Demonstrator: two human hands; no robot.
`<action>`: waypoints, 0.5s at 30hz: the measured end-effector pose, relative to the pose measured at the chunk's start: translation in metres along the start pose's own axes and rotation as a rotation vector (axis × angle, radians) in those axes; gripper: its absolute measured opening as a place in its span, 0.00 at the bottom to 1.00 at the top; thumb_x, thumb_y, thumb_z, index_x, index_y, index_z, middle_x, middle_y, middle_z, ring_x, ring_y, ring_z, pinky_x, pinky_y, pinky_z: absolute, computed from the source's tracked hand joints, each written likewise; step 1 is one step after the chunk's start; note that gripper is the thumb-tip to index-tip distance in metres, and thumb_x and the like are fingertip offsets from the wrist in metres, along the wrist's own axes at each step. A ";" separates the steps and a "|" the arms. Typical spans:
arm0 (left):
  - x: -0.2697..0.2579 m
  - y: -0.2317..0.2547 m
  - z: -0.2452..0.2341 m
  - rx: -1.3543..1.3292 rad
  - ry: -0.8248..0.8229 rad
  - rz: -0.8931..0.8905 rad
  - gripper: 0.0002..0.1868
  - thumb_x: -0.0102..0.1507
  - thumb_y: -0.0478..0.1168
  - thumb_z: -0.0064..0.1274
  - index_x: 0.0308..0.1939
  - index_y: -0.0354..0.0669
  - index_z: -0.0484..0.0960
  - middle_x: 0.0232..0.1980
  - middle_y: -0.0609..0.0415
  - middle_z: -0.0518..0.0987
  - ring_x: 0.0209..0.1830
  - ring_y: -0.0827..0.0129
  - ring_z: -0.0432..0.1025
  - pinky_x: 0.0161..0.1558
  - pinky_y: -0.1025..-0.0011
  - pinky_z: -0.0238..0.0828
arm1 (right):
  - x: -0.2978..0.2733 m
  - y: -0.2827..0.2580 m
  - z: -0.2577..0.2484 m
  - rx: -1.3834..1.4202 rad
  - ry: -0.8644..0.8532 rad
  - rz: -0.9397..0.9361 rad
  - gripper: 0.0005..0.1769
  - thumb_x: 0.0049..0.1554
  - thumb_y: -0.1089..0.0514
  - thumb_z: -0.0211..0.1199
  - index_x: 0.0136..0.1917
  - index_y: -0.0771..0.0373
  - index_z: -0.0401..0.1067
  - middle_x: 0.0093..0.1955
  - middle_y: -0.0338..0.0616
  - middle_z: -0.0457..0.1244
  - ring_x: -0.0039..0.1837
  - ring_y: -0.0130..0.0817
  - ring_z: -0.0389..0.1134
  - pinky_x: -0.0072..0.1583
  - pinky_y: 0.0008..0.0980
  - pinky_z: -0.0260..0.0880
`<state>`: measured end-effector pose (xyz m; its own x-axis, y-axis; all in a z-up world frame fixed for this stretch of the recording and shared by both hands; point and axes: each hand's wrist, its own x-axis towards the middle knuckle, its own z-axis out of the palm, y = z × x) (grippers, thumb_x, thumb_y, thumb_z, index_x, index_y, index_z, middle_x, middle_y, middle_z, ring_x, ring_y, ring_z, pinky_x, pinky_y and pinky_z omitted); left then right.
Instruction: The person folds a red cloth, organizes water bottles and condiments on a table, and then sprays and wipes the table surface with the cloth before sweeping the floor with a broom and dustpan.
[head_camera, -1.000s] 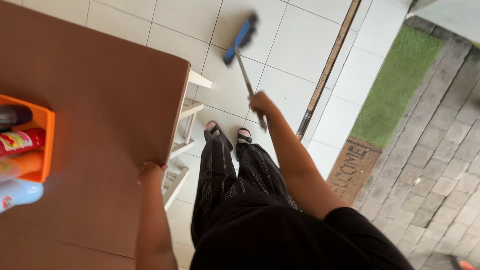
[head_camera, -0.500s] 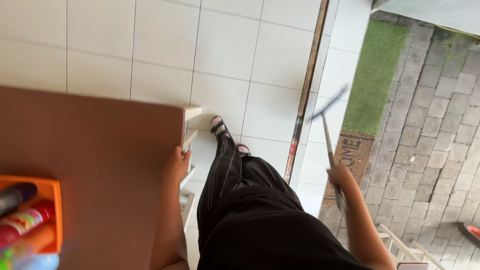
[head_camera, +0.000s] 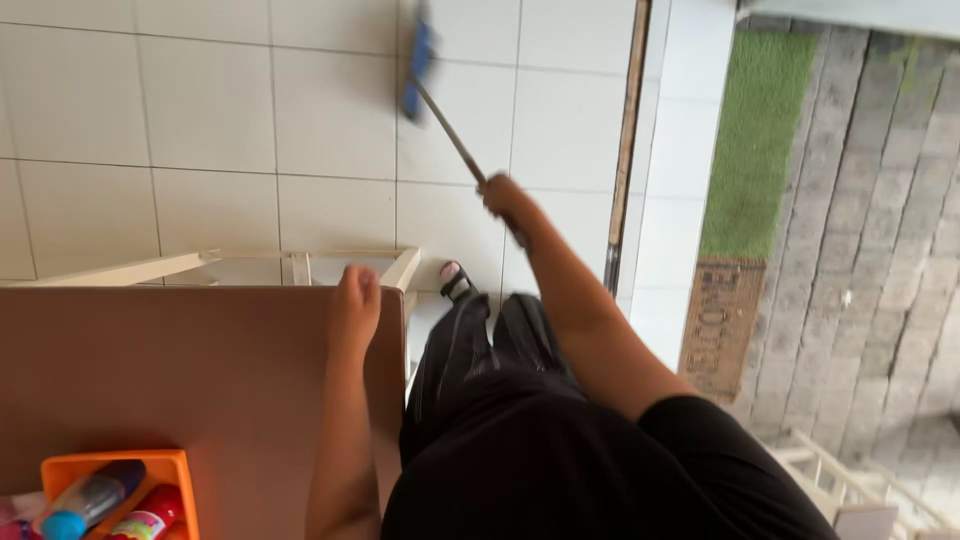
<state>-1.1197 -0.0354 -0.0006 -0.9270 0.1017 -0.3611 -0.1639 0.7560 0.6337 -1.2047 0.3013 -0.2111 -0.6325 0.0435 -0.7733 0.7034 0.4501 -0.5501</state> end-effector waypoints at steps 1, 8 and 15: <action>0.016 0.001 0.009 -0.012 -0.067 -0.054 0.13 0.70 0.48 0.46 0.51 0.43 0.74 0.47 0.50 0.82 0.45 0.54 0.78 0.43 0.57 0.73 | -0.017 0.006 -0.013 0.148 0.008 -0.067 0.22 0.60 0.48 0.62 0.51 0.73 0.75 0.33 0.48 0.65 0.32 0.37 0.64 0.35 0.38 0.66; 0.106 -0.021 0.061 0.165 -0.234 -0.087 0.17 0.68 0.49 0.49 0.56 0.45 0.73 0.45 0.48 0.83 0.47 0.52 0.77 0.47 0.56 0.72 | -0.296 0.084 -0.185 0.466 0.124 0.271 0.31 0.71 0.47 0.56 0.57 0.87 0.63 0.30 0.40 0.57 0.26 0.24 0.52 0.28 0.24 0.53; 0.150 -0.037 0.123 0.135 -0.269 -0.198 0.17 0.66 0.49 0.51 0.54 0.45 0.75 0.51 0.47 0.84 0.51 0.52 0.77 0.52 0.58 0.72 | -0.202 0.197 -0.289 -0.198 0.247 0.541 0.18 0.56 0.53 0.62 0.54 0.66 0.75 0.36 0.46 0.66 0.35 0.35 0.62 0.38 0.37 0.66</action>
<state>-1.2113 0.0315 -0.1619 -0.7569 0.0977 -0.6462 -0.2686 0.8549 0.4439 -1.0321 0.6393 -0.0722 -0.2765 0.5058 -0.8171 0.8867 0.4621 -0.0140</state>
